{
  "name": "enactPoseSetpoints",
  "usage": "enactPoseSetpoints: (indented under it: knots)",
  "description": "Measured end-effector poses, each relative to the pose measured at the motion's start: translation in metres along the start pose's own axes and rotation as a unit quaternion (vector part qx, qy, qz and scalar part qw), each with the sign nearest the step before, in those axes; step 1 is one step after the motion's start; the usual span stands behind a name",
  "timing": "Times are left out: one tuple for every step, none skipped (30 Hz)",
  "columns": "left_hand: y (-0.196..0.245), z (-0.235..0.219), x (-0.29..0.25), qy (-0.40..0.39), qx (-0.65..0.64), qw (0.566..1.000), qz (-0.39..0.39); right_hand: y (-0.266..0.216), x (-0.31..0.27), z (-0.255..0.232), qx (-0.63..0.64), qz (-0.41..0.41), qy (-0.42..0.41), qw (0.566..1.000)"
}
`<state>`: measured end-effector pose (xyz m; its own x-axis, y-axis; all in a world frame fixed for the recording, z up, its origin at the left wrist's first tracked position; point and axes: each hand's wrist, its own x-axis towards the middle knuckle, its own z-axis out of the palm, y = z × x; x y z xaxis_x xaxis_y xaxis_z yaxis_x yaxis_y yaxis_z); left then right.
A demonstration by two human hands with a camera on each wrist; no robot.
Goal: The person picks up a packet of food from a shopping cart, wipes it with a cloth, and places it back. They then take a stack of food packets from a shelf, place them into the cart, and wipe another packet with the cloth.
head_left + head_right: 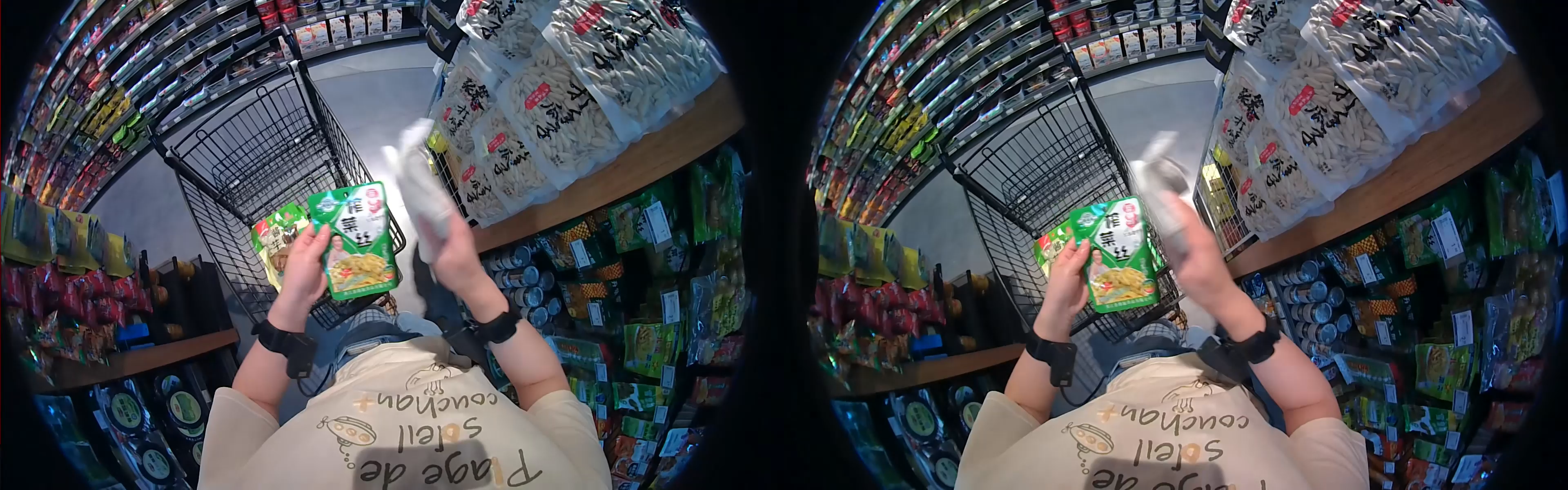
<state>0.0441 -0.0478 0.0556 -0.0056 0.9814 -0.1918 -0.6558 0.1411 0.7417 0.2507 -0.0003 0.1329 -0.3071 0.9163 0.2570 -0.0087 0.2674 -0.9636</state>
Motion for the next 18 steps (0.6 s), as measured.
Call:
enactPoseSetpoints:
  knots:
    - [0.0, 0.012, -0.003, -0.013, 0.021, 1.0, 0.011, -0.004, 0.006, 0.009, -0.147, -0.17, -0.06, 0.972]
    - [0.001, 0.03, -0.009, 0.004, 0.063, 0.998, 0.03, -0.004, 0.007, 0.021, -0.259, -0.222, -0.116, 0.933]
    - [0.001, 0.045, -0.016, 0.095, -0.004, 0.995, 0.019, -0.003, 0.007, 0.03, -0.366, -0.269, -0.169, 0.875]
    - [0.003, 0.045, -0.013, 0.095, -0.037, 0.994, 0.03, -0.001, 0.004, 0.035, -0.366, -0.27, -0.169, 0.874]
    - [0.004, 0.046, -0.01, 0.096, -0.071, 0.992, 0.041, 0.002, -0.002, 0.04, -0.368, -0.267, -0.16, 0.876]
    - [0.004, 0.048, -0.011, 0.097, -0.072, 0.992, 0.044, 0.006, -0.01, 0.043, -0.37, -0.265, -0.152, 0.877]
    - [0.006, 0.052, -0.009, 0.104, -0.061, 0.991, 0.064, 0.009, -0.014, 0.041, -0.371, -0.271, -0.152, 0.875]
    - [0.006, 0.054, -0.009, 0.112, -0.049, 0.989, 0.08, 0.013, -0.023, 0.035, -0.356, -0.279, -0.172, 0.875]
    - [-0.001, 0.034, -0.001, 0.074, -0.049, 0.994, 0.059, 0.017, -0.033, 0.03, -0.341, -0.283, -0.192, 0.876]
    - [0.0, 0.022, 0.002, 0.063, -0.017, 0.993, 0.096, 0.019, -0.04, 0.023, -0.321, -0.282, -0.208, 0.88]
    - [0.001, 0.016, 0.005, 0.052, 0.015, 0.99, 0.133, 0.025, -0.047, 0.017, -0.321, -0.283, -0.208, 0.879]
    - [0.005, 0.023, 0.007, 0.066, 0.018, 0.979, 0.192, 0.032, -0.054, 0.009, -0.213, -0.146, -0.211, 0.943]
    - [0.013, 0.03, 0.007, 0.064, 0.02, 0.979, 0.193, 0.039, -0.058, 0.002, -0.096, -0.006, -0.206, 0.974]
    - [0.021, 0.038, 0.006, 0.076, 0.013, 0.977, 0.198, 0.043, -0.057, -0.008, 0.029, 0.084, -0.14, 0.986]
    - [0.025, 0.043, 0.005, 0.089, 0.006, 0.975, 0.202, 0.045, -0.056, -0.017, 0.153, 0.174, -0.071, 0.97]
    - [0.027, 0.045, 0.006, 0.085, 0.024, 0.979, 0.181, 0.036, -0.05, -0.025, 0.246, 0.205, -0.013, 0.947]
    - [0.026, 0.043, 0.006, 0.083, 0.027, 0.98, 0.179, 0.025, -0.044, -0.031, 0.326, 0.18, 0.007, 0.928]
    - [0.023, 0.039, 0.007, -0.04, -0.164, 0.982, 0.079, 0.009, -0.038, -0.032, 0.362, 0.17, 0.035, 0.916]
